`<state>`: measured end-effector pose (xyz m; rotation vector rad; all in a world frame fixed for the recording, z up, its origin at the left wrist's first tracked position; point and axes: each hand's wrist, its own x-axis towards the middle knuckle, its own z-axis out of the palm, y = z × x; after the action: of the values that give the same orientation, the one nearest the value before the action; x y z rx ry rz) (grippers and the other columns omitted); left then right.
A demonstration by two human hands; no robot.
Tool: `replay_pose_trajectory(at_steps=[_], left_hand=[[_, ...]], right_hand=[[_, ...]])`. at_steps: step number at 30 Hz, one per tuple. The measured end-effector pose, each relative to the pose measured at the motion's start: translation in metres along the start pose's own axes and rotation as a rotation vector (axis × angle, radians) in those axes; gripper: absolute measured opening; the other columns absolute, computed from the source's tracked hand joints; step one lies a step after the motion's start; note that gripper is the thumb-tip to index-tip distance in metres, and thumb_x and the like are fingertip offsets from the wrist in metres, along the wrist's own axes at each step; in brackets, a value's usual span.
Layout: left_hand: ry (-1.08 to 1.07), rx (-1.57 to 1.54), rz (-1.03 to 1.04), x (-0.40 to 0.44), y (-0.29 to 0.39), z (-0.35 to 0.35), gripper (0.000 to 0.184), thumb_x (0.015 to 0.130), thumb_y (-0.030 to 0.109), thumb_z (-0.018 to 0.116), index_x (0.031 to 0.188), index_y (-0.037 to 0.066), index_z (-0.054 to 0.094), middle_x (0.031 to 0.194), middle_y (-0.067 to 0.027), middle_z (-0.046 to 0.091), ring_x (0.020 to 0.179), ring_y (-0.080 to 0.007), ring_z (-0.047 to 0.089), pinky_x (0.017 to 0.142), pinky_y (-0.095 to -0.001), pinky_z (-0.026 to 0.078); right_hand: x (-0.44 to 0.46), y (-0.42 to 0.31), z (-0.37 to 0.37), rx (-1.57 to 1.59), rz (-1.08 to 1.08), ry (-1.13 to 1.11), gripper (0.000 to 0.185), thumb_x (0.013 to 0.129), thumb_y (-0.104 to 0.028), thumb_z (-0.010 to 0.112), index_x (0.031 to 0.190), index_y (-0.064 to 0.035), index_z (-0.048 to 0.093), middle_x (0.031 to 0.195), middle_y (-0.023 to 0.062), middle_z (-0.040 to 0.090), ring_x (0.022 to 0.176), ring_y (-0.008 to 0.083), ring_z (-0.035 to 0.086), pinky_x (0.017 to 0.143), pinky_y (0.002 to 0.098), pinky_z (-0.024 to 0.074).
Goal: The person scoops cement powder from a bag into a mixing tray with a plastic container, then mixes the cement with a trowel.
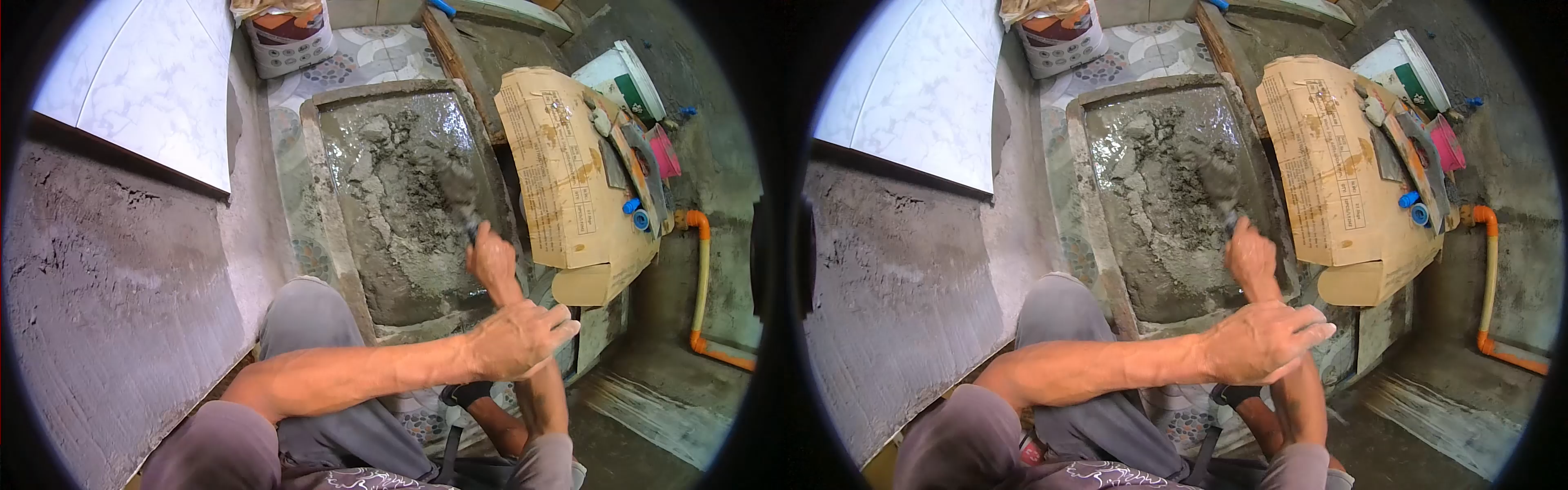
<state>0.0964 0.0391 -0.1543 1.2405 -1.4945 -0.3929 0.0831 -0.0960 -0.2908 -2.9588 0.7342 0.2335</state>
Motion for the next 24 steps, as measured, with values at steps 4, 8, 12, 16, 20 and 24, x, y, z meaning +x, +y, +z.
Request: replay_pose_trajectory(at_steps=[4,8,12,16,20,24], left_hand=[[0.008,-0.026,-0.03,-0.006,0.002,-0.002,0.051,0.075,0.007,0.069,0.123,-0.004,0.057,0.105,-0.0146,0.058,0.083,-0.0305,0.061,0.074,-0.0383,0.05],[-0.006,0.002,-0.051,-0.01,0.003,-0.006,0.052,0.073,0.007,0.07,0.122,-0.004,0.057,0.103,-0.0147,0.057,0.082,-0.031,0.061,0.073,-0.0385,0.05],[0.0,0.013,-0.033,-0.009,0.006,-0.012,0.052,0.073,0.007,0.07,0.122,-0.003,0.057,0.101,-0.014,0.056,0.08,-0.0313,0.061,0.073,-0.04,0.051],[-0.011,0.01,0.01,-0.008,0.006,-0.005,0.053,0.072,0.007,0.07,0.122,-0.002,0.056,0.102,-0.0134,0.056,0.08,-0.0314,0.062,0.071,-0.0406,0.051],[-0.026,0.008,0.026,-0.011,0.001,0.008,0.053,0.072,0.006,0.07,0.123,0.0,0.056,0.104,-0.0131,0.056,0.081,-0.0312,0.062,0.07,-0.0409,0.051],[-0.081,0.016,0.019,-0.006,0.006,0.005,0.052,0.073,0.005,0.069,0.122,0.0,0.056,0.106,-0.0133,0.057,0.082,-0.0308,0.062,0.071,-0.0403,0.051]], right_hand=[[0.049,0.042,0.036,-0.252,0.008,0.045,0.023,0.089,-0.009,0.059,0.105,0.0018,0.047,0.092,0.0225,0.067,0.075,0.0409,0.069,0.067,0.0477,0.0571],[0.027,0.063,0.051,-0.228,0.137,-0.124,0.018,0.091,-0.004,0.053,0.107,0.0036,0.05,0.098,0.0262,0.067,0.085,0.0399,0.07,0.076,0.0488,0.0562],[-0.042,0.061,0.055,-0.028,0.214,-0.392,0.04,0.088,-0.014,0.06,0.117,0.0111,0.051,0.1,0.0331,0.066,0.097,0.0449,0.066,0.081,0.049,0.0537],[-0.067,0.002,0.06,0.289,0.414,-0.297,0.054,0.08,-0.022,0.067,0.115,0.0149,0.049,0.087,0.0331,0.065,0.086,0.0501,0.065,0.075,0.0504,0.0508],[-0.073,-0.032,0.033,0.432,0.394,-0.217,0.047,0.081,-0.02,0.067,0.109,0.0132,0.049,0.087,0.0329,0.064,0.079,0.0507,0.064,0.07,0.0509,0.0489],[-0.066,-0.047,-0.003,0.319,0.197,-0.145,0.037,0.08,-0.017,0.067,0.101,0.0045,0.046,0.087,0.0292,0.064,0.077,0.0488,0.064,0.066,0.0532,0.0503]])
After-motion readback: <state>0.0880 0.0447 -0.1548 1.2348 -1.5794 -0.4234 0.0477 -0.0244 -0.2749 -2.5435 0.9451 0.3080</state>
